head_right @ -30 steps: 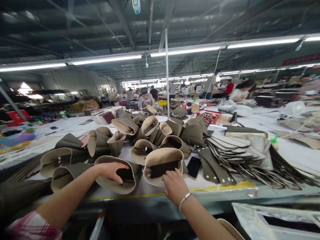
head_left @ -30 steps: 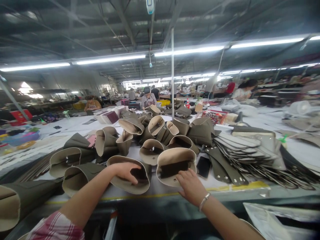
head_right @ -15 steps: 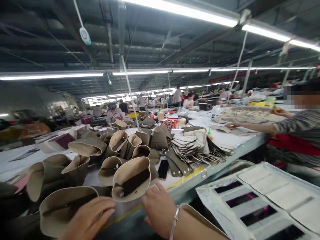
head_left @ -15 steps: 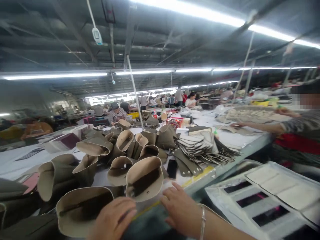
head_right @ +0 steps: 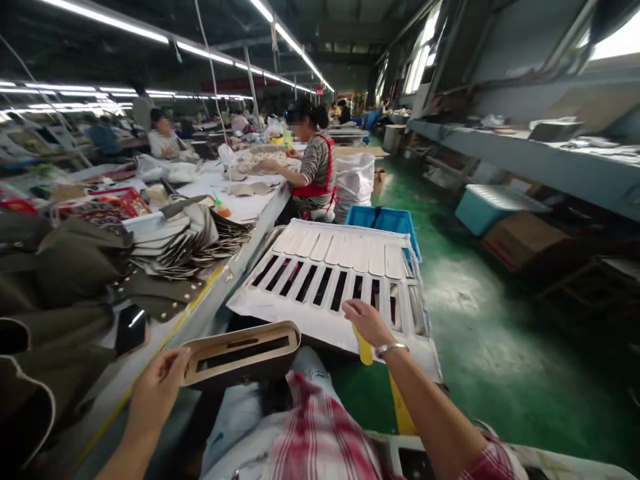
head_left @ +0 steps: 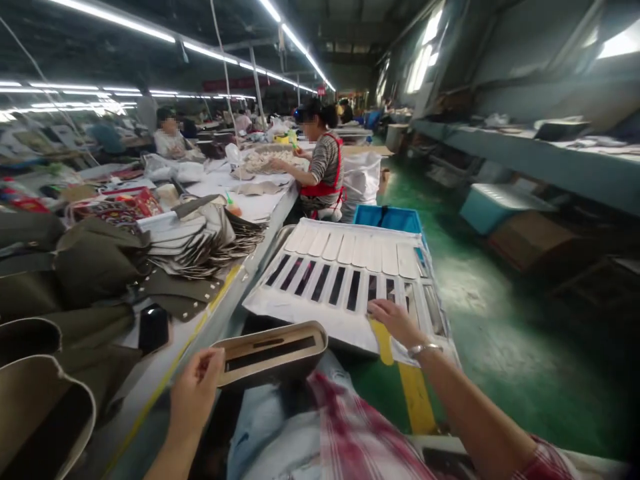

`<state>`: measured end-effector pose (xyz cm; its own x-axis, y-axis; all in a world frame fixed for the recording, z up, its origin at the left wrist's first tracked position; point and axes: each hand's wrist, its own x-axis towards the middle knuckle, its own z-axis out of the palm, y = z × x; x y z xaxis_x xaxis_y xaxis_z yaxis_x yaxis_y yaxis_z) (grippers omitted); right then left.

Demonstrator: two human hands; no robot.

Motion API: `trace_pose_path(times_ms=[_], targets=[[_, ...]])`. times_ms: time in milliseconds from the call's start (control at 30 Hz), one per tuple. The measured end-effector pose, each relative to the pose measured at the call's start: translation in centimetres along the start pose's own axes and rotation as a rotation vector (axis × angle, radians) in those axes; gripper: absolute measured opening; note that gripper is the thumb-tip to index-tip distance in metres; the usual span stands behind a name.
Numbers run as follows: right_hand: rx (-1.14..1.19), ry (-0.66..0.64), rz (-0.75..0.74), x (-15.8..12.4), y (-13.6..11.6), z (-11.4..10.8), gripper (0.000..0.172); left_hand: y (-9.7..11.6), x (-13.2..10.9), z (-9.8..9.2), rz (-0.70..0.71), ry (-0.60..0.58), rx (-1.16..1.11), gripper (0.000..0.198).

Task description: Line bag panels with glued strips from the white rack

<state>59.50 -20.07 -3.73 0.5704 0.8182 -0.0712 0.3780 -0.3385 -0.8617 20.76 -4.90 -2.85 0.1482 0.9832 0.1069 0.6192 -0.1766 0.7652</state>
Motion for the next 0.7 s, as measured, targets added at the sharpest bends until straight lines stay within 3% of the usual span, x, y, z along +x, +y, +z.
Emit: trace_pose_path(times_ms=[67, 167, 233, 300, 400, 567, 700], targets=[[0.172, -0.115, 0.089, -1.2, 2.1, 1.8, 0.033, 0.6, 0.6, -0.1, -0.003, 0.111, 0.052, 0.038], [0.251, -0.241, 0.143, -2.1, 1.6, 4.8, 0.038, -0.1, 1.3, -0.7, -0.013, 0.177, 0.143, 0.041], [0.178, -0.331, 0.138, -1.7, 0.0, 6.2, 0.045, -1.3, 2.0, -1.1, -0.051, 0.071, 0.226, 0.051], [0.021, -0.435, 0.100, -0.8, -1.6, 7.2, 0.048, -2.2, 2.8, -1.3, -0.087, -0.157, 0.263, 0.050], [-0.276, -0.558, 0.020, 0.6, -3.4, 8.5, 0.032, -2.4, 3.7, -1.3, -0.086, -0.419, 0.301, 0.036], [-0.374, -0.639, -0.081, 1.7, -4.3, 9.9, 0.026, -1.8, 4.5, -1.4, -0.154, -0.460, 0.465, 0.027], [-0.432, -0.578, -0.176, 1.9, -4.2, 9.9, 0.026, -1.9, 4.7, -0.9, -0.197, -0.461, 0.475, 0.026]])
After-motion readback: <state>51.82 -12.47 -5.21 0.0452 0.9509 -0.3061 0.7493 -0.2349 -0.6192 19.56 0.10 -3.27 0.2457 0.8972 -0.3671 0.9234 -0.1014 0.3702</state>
